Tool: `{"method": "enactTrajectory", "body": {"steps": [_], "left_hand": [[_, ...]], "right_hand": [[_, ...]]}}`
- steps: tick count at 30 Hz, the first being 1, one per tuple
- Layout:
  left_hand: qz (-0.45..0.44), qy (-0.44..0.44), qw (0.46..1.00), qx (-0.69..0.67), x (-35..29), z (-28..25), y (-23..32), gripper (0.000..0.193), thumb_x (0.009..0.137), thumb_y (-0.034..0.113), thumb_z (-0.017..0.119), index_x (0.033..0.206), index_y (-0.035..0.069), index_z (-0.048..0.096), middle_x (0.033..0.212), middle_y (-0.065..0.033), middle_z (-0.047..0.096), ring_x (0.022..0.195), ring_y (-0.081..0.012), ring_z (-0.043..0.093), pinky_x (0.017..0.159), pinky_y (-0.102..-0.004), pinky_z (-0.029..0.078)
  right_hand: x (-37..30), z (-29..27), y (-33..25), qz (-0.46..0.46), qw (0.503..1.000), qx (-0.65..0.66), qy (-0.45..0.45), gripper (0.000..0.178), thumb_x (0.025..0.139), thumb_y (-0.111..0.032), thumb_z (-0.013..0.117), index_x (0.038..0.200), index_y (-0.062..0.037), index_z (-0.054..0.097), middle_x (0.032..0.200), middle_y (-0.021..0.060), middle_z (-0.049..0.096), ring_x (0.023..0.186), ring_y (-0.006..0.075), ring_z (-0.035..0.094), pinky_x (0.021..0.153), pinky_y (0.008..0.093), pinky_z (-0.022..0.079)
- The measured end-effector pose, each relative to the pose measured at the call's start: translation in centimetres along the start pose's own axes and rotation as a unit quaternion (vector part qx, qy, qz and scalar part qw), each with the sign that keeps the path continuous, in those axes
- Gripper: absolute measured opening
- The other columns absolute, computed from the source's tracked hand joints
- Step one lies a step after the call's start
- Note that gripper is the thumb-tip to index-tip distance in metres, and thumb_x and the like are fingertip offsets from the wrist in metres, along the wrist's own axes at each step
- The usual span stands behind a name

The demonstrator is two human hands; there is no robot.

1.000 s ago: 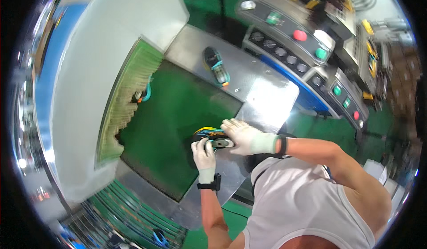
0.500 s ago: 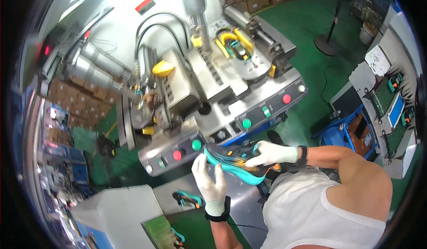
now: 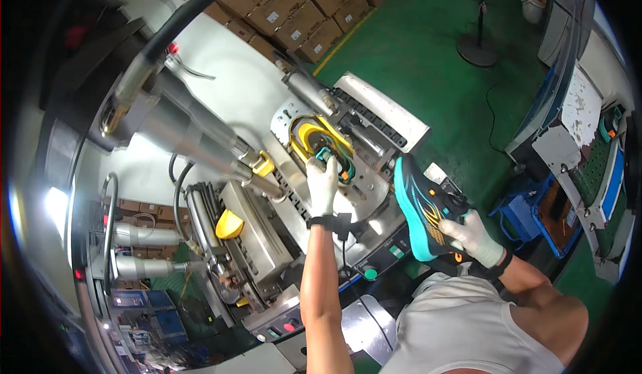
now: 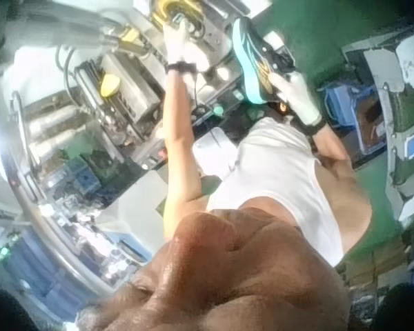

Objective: Operating a heat-setting and lasting machine in a shoe factory to shape and bond footwear components.

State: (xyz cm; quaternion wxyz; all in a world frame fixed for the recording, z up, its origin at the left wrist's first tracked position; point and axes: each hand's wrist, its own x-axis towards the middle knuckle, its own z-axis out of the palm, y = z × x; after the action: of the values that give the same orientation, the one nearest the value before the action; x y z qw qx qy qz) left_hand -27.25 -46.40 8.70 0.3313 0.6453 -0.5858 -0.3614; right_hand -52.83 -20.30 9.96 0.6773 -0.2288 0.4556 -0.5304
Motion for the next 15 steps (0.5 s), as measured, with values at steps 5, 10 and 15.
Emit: {"method": "enactTrajectory", "body": {"steps": [5, 10, 15], "left_hand": [[-0.036, 0.088, 0.980, 0.177, 9.2, 3.9, -7.7, 0.080, 0.076, 0.028, 0.082, 0.129, -0.009, 0.035, 0.119, -0.0370, 0.060, 0.112, -0.0500, 0.060, 0.100, -0.0494, 0.049], [-0.072, 0.020, 0.980, 0.184, 12.1, 4.2, -9.7, 0.079, 0.075, 0.023, 0.081, 0.129, -0.013, 0.036, 0.117, -0.0326, 0.062, 0.107, -0.0451, 0.065, 0.095, -0.0442, 0.053], [-0.175, -0.008, 0.985, -0.003, 12.6, -3.6, -9.3, 0.066, 0.076, 0.020, 0.078, 0.123, -0.014, 0.047, 0.111, -0.0259, 0.067, 0.099, -0.0302, 0.071, 0.085, -0.0368, 0.056]], "right_hand": [[-0.8, -1.1, -0.9, 0.028, 0.998, 0.016, 0.052, 0.048, 0.088, -0.005, 0.071, 0.134, -0.0009, 0.058, 0.122, 0.0041, 0.066, 0.105, 0.0133, 0.063, 0.092, 0.0331, 0.053], [-0.2, -0.9, -0.7, -0.014, 0.998, 0.040, 0.054, 0.049, 0.087, -0.006, 0.073, 0.133, 0.0014, 0.058, 0.123, 0.0056, 0.068, 0.108, 0.0138, 0.063, 0.098, 0.0332, 0.051], [1.4, 1.7, 0.5, -0.088, 0.995, -0.024, 0.033, 0.053, 0.085, -0.008, 0.076, 0.134, 0.0017, 0.058, 0.123, 0.0055, 0.068, 0.108, 0.0140, 0.063, 0.097, 0.0333, 0.052]]}}
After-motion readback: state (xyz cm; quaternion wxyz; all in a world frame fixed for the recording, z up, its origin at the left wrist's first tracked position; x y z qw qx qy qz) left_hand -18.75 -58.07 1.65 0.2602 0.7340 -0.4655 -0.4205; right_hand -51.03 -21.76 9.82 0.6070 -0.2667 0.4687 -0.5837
